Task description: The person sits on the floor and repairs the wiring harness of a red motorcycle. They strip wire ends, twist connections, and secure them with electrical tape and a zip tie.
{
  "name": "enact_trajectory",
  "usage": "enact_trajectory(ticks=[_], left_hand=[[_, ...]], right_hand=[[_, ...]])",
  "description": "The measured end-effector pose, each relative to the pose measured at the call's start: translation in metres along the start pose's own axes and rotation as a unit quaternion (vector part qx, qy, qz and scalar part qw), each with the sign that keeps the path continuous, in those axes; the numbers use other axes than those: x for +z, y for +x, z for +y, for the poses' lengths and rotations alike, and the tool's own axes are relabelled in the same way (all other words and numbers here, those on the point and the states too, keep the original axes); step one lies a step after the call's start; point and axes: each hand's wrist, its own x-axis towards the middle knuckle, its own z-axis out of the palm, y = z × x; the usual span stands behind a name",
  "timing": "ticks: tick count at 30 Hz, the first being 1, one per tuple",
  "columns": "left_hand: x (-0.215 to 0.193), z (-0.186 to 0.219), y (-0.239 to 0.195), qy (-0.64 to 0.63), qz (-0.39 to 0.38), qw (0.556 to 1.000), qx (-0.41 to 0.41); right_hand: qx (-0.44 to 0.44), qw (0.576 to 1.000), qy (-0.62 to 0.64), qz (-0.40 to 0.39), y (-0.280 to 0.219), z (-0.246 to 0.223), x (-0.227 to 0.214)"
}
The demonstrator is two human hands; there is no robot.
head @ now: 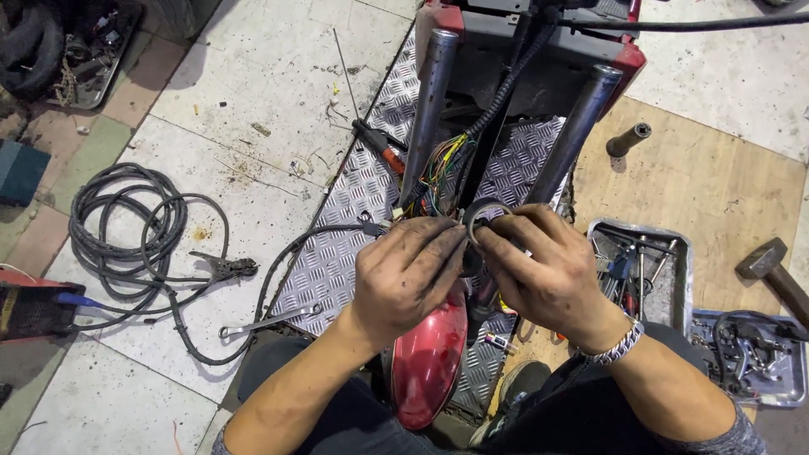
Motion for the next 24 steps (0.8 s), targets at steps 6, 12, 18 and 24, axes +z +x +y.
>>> enact_trajectory(ticks=[6,12,18,24], left_hand=[[0.004,-0.013,-0.014,-0.024,-0.011,0.999,-0.031],[0.001,-0.017,-0.017,-0.357,-0.028,0.867,-0.346],[0.003,-0.009,-0.005,-0.186,-0.023,0.954,-0.234],[0.011,-0.018,-0.020,-0.079,0.022,0.985,-0.153]], right_hand=[[0.029,0.997,0.068,-0.021,0.002,-0.003,0.002],[0.131,0.947,0.293,-0.006,0.007,0.000,0.000],[0.078,0.982,0.171,0.006,0.004,0.003,0.005],[0.055,0.990,0.127,0.008,0.001,-0.003,0.009]])
